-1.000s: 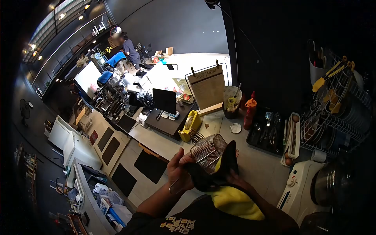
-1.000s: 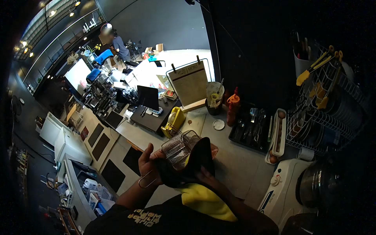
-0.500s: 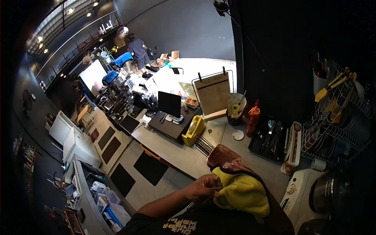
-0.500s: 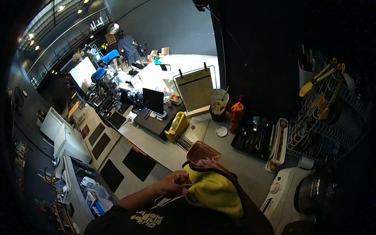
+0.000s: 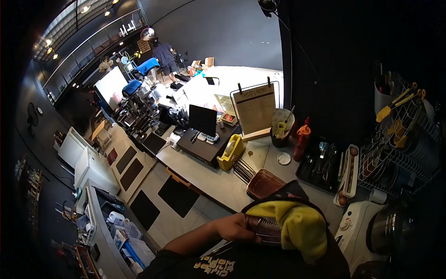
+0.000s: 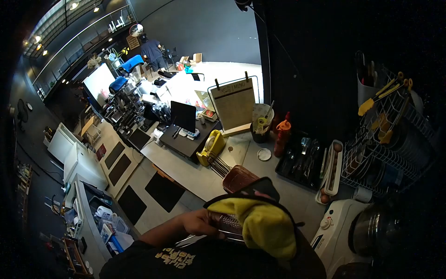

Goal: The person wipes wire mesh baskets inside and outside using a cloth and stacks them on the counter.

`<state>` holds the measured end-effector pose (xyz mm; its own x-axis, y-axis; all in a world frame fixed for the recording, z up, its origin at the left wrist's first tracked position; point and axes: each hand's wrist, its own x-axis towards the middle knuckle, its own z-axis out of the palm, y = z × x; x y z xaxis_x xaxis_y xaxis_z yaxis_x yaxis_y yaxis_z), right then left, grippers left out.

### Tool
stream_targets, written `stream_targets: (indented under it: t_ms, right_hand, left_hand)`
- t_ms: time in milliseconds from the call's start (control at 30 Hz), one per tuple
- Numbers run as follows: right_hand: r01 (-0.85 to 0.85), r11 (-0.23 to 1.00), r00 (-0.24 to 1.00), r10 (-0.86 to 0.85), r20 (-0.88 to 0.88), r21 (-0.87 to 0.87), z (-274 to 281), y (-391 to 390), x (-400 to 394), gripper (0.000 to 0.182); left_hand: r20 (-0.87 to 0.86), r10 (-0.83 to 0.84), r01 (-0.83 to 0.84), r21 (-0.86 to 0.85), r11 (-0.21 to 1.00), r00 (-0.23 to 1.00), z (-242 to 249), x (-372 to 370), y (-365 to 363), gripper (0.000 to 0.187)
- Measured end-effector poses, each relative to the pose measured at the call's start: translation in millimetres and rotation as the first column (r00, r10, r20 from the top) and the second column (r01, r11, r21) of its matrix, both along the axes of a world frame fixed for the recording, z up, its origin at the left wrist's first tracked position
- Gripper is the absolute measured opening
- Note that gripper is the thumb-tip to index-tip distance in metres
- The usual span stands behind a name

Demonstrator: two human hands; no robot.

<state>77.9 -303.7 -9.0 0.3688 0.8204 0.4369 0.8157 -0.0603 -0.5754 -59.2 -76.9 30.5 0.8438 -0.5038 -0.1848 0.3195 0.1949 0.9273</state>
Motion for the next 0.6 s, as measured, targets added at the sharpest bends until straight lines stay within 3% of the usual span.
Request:
stream_targets:
  t_ms: [67,133,233,267,333,400,433,467,500,533,567,600]
  right_hand:
    - [0.011,1.0,0.995,-0.012,-0.098,-0.009,8,-11,6,0.04]
    - [0.026,1.0,0.996,-0.027,-0.091,-0.009,14,-14,5,0.038]
    - [-0.013,1.0,0.98,0.015,0.199,-0.013,15,8,-12,0.036]
    - [-0.003,1.0,0.956,0.0,0.294,0.01,20,17,-20,0.036]
    - [0.004,0.998,0.923,-0.031,0.384,0.07,18,20,-24,0.038]
    - [-0.054,0.991,0.912,-0.002,0.409,0.124,-12,19,-2,0.043]
    - [-0.044,0.986,0.982,0.013,0.188,0.163,0,16,-3,0.044]
    - [-0.024,0.978,0.999,0.033,-0.041,0.208,12,13,-8,0.045]
    - [0.025,0.989,0.968,0.013,-0.252,0.144,13,8,-12,0.051]
    - [0.151,0.969,0.902,-0.056,-0.427,0.193,6,5,-22,0.06]
    - [0.259,0.944,0.827,-0.108,-0.552,0.204,1,3,-33,0.058]
    - [0.308,0.932,0.811,-0.151,-0.565,0.193,-1,5,-43,0.056]
  left_hand:
    - [0.116,-0.102,0.124,-0.207,0.97,0.988,-11,1,1,0.04]
    - [0.021,0.019,-0.013,-0.257,0.966,1.0,-2,1,-7,0.04]
    - [-0.047,0.143,-0.151,-0.355,0.922,0.989,-27,7,-13,0.041]
    - [-0.039,0.058,-0.066,-0.251,0.966,0.998,-44,8,-1,0.048]
    - [-0.02,0.355,-0.351,-0.215,0.912,0.935,-53,3,-11,0.057]
    - [0.449,0.242,-0.321,0.108,0.941,0.86,-24,7,-10,0.065]
    - [-0.154,0.281,-0.314,-0.275,0.909,0.947,-15,8,-16,0.062]
    - [-0.156,0.211,-0.259,-0.438,0.861,0.965,-37,10,-15,0.06]
    - [-0.159,0.182,-0.237,-0.475,0.847,0.97,-36,11,-15,0.059]
    - [-0.156,0.155,-0.214,-0.508,0.834,0.976,-33,12,-11,0.058]
    - [-0.141,0.165,-0.215,-0.524,0.824,0.976,-33,11,-8,0.059]
    - [-0.126,0.176,-0.216,-0.539,0.814,0.976,-33,11,-3,0.059]
